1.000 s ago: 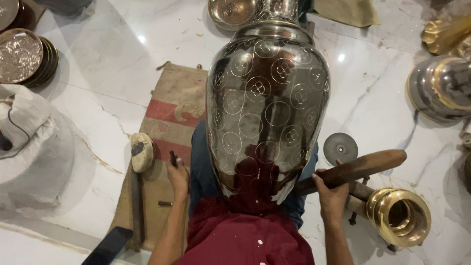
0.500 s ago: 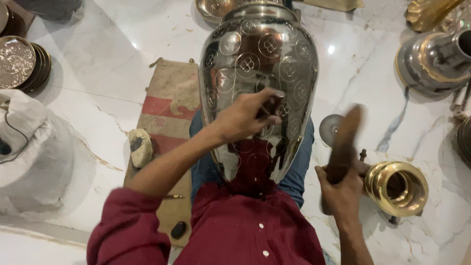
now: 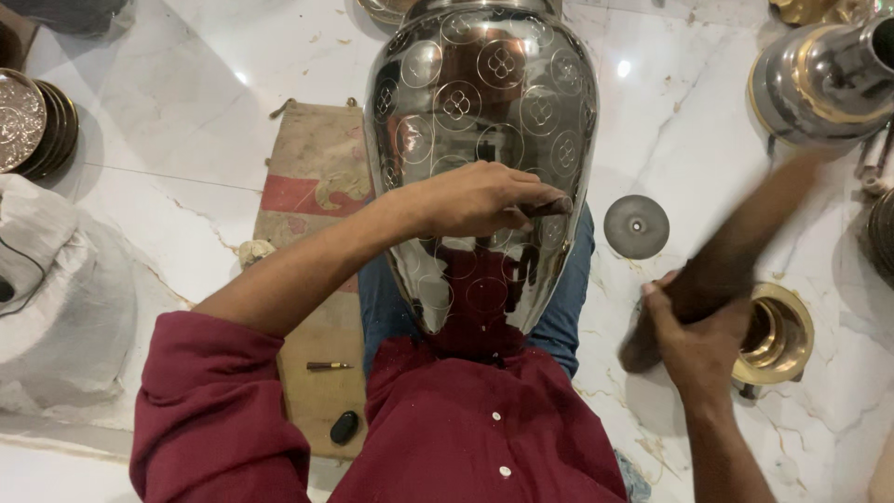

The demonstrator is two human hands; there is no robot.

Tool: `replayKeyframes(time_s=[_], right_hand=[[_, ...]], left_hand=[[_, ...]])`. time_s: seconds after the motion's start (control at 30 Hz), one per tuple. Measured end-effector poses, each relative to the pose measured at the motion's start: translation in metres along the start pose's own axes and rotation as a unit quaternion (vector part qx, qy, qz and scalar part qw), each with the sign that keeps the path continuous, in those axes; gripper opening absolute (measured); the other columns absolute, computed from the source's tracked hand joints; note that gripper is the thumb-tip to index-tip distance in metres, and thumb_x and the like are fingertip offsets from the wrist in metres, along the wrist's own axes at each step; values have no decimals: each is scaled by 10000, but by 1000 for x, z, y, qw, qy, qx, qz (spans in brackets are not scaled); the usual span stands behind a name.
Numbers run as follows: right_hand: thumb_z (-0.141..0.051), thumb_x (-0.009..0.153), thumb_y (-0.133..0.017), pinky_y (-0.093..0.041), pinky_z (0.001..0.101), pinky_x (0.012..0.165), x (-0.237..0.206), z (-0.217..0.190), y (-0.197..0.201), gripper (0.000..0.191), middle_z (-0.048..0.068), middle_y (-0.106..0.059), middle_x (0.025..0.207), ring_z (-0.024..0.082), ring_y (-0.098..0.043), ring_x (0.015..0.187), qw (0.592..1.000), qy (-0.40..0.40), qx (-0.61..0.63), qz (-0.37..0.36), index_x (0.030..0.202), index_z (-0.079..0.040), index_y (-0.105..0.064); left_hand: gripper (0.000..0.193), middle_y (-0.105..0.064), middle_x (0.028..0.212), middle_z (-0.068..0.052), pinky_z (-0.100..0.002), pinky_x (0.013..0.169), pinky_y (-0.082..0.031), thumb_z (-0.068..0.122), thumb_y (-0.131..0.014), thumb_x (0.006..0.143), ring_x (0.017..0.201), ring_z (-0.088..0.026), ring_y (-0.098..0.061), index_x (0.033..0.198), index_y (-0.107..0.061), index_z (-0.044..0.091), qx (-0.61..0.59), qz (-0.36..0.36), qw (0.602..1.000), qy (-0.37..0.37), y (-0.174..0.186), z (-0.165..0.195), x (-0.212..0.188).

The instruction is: The person uses a hammer and a small metal tool to engrave a pattern onto a large silver vase. They repeatedly tap the tool against the vase surface to create decorative indentations.

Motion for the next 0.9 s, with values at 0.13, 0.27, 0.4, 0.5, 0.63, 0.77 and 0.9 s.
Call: replayKeyframes(time_s=[0.13,0.27,0.4,0.5,0.63,0.77,0.9], right_hand=[[-101,823,-787,-595,436,830,30,-43,17,718,182,-711,1092,306,-720,931,955,141,-241,-103,1497,-100,-539],[-151,957,-697,-619,378,729,68,-106,29,798,93,-677,999,232,-713,827,787,107,-537,-283,1648,-373,-367],[-185,947,-663,-624,391,731,90,-166,20,871,116,-652,1076,256,-699,775,812,233,-454,-284,1684,-328,-221],[-205,937,-631,-644,388,736,88,-198,12,874,89,-663,1038,224,-704,785,662,371,-587,-281,1648,-453,-187],[-202,1002,-562,-641,370,658,91,-222,5,789,109,-668,989,223,-699,716,620,450,-594,-246,1646,-419,-162],[-261,1032,-608,-610,366,608,98,-218,8,746,96,-650,995,212,-669,687,787,312,-419,-328,1645,-385,-200],[-171,900,-668,-613,356,636,99,-186,19,913,92,-667,973,203,-675,675,656,400,-588,-251,1661,-357,-199]], left_hand=[[491,-717,1173,-104,-424,897,-586,61,-701,911,1044,-272,-723,1385,-576,82,-25,54,998,-12,-4,0,-9],[405,-686,1095,-106,-346,794,-632,84,-700,967,908,-229,-739,1350,-569,70,-69,224,970,61,-29,7,-31],[310,-660,1051,-92,-364,781,-607,101,-700,1042,907,-227,-735,1307,-545,60,-68,476,869,112,-68,24,-46],[273,-664,1043,-114,-371,741,-574,99,-681,1051,869,-229,-696,1285,-548,54,-52,572,806,143,-93,33,-45],[235,-636,994,-122,-365,701,-552,117,-684,1051,826,-219,-660,1199,-517,41,-64,599,777,182,-105,29,-40],[224,-646,1016,-108,-360,743,-584,100,-658,1057,875,-214,-684,1201,-502,29,-69,616,771,144,-106,28,-36],[131,-657,970,-81,-345,732,-587,70,-695,1045,830,-202,-681,1127,-593,63,-31,533,832,153,-93,27,-40]])
Point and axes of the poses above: each hand's wrist, its own x-axis towards the middle knuckle, its own y-axis out of the back of the hand, z = x × y, the point moved 1 cm from there along x, towards the middle knuckle
